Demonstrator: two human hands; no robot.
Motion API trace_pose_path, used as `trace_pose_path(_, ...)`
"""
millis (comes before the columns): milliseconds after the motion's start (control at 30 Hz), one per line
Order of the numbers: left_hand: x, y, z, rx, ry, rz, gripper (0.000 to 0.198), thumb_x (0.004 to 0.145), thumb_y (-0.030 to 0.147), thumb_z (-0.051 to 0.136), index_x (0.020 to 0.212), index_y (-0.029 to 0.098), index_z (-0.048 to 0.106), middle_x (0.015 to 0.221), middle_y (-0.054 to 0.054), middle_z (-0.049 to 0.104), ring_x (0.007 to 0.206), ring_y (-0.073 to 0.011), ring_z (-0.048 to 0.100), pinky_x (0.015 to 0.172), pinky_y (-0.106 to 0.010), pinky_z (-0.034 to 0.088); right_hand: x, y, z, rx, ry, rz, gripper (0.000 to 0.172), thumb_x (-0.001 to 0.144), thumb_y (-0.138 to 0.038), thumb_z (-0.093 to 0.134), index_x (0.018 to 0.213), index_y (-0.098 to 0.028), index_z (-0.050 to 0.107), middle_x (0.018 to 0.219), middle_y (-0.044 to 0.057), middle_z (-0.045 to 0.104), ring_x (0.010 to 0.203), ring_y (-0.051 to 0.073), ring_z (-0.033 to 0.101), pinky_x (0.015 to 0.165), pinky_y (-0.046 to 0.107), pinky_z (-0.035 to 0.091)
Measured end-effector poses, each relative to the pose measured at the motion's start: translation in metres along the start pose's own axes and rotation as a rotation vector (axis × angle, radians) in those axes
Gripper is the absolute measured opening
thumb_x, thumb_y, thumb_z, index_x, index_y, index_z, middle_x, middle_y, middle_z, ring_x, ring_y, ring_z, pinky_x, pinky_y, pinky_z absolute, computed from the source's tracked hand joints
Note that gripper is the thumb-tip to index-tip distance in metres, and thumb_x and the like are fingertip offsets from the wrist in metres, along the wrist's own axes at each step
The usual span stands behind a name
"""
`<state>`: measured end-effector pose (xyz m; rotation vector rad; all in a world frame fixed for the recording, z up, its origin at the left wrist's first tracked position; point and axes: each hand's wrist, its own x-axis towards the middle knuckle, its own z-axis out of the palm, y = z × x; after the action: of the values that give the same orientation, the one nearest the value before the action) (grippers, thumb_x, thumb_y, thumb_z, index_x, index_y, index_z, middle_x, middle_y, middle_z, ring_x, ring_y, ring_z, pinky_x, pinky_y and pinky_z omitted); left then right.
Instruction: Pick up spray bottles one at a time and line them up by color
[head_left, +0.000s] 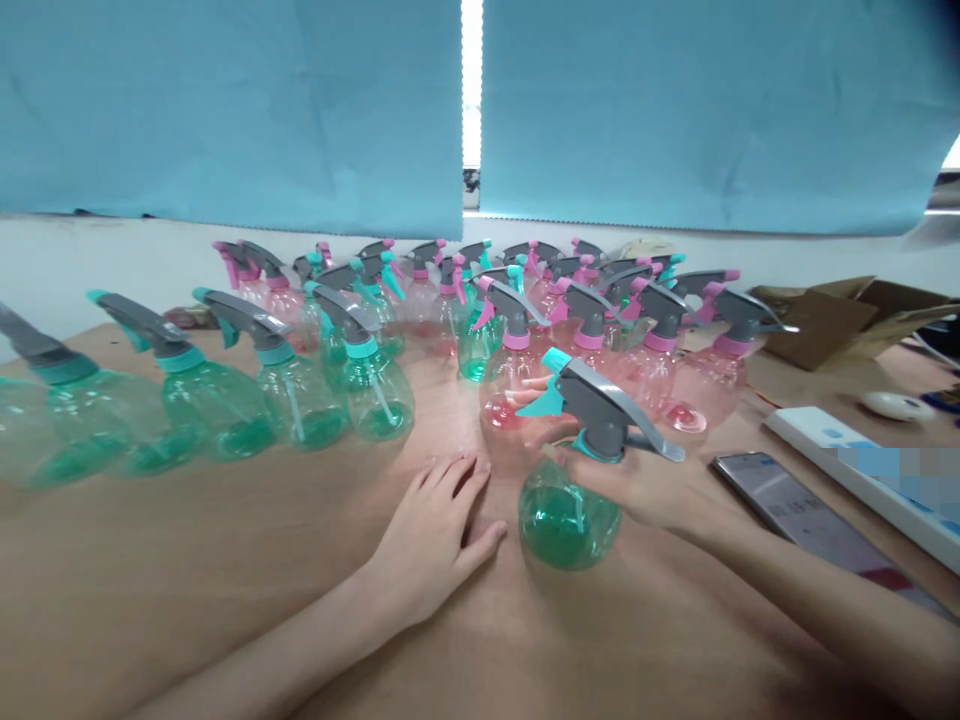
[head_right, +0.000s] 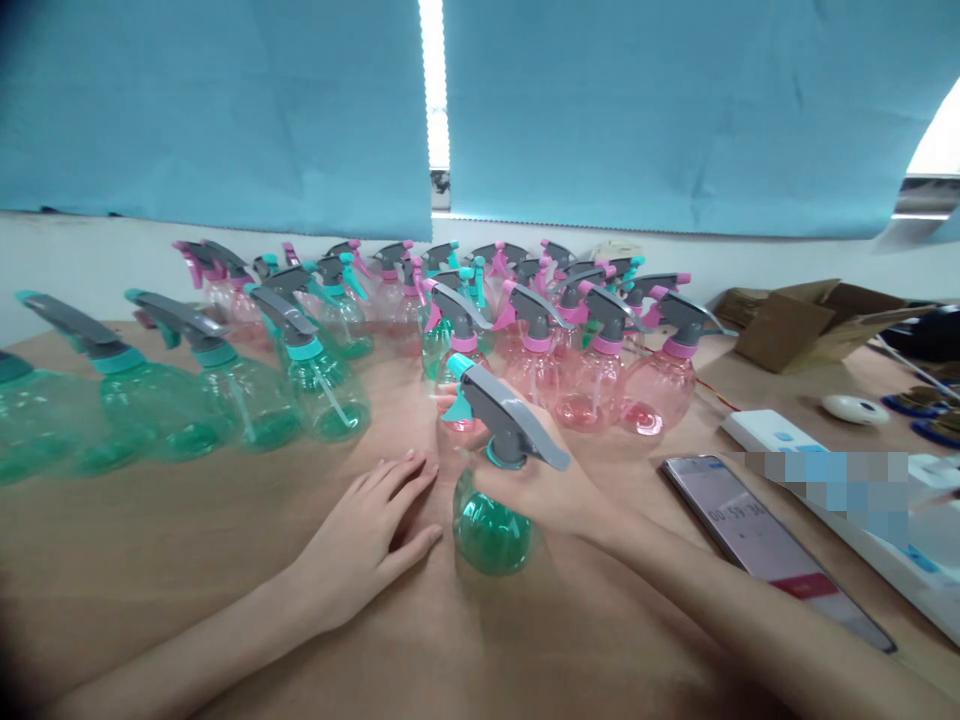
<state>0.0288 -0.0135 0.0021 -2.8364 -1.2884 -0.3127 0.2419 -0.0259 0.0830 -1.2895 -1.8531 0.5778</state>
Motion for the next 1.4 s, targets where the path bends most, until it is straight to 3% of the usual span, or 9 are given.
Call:
trace_pose_path(267, -0.0002, 0.0009, -0.0018, 0.002, -0.004, 0.004, 0.051, 0.092, 0.042, 0.050, 0.134, 0.012, 0.049, 0.140, -0.017, 0.048, 0.128, -0.0329, 0.044, 0.101, -0.049, 0.039, 0.0008, 0.0001, 0.0008, -0.033, 0.020, -0.021, 0.007, 0.071, -0.025, 0.052, 0.068, -0.024, 0.059, 0.077, 0.003, 0.067, 0.063, 0.018, 0.064, 0.057, 0.031, 0.055)
trace_pose_path(700, 0.0003, 0.0000, -0.0005, -0.030, -0.001, -0.001, 0.052, 0.092, 0.042, 0.050, 0.135, 0.011, 0.047, 0.140, -0.016, 0.048, 0.128, -0.0328, 0.044, 0.102, -0.050, 0.038, 0.0006, 0.0038, 0.0002, 0.014, 0.010, -0.060, 0.007, 0.070, -0.024, 0.052, 0.065, -0.023, 0.056, 0.076, 0.002, 0.063, 0.066, 0.017, 0.062, 0.059, 0.029, 0.053)
trace_pose_path(1167, -0.0002, 0.0004, -0.0004, -0.019, 0.006, 0.001, 0.052, 0.093, 0.043, 0.049, 0.135, 0.012, 0.047, 0.140, -0.016, 0.048, 0.128, -0.0318, 0.043, 0.103, -0.048, 0.037, -0.0001, -0.0014, -0.0009, -0.110, 0.011, 0.055, 0.017, 0.072, -0.037, 0.050, 0.071, -0.026, 0.063, 0.072, 0.004, 0.073, 0.067, 0.025, 0.070, 0.058, 0.037, 0.055)
trace_pose_path(1400, -0.0003, 0.0006, -0.0008, -0.034, 0.016, 0.004, 0.050, 0.093, 0.043, 0.047, 0.134, 0.013, 0.047, 0.140, -0.016, 0.048, 0.128, -0.0320, 0.043, 0.102, -0.049, 0.037, 0.0003, -0.0026, -0.0015, -0.084, 0.024, 0.012, 0.011, 0.069, -0.029, 0.052, 0.072, -0.025, 0.062, 0.070, 0.001, 0.072, 0.066, 0.022, 0.070, 0.060, 0.034, 0.056)
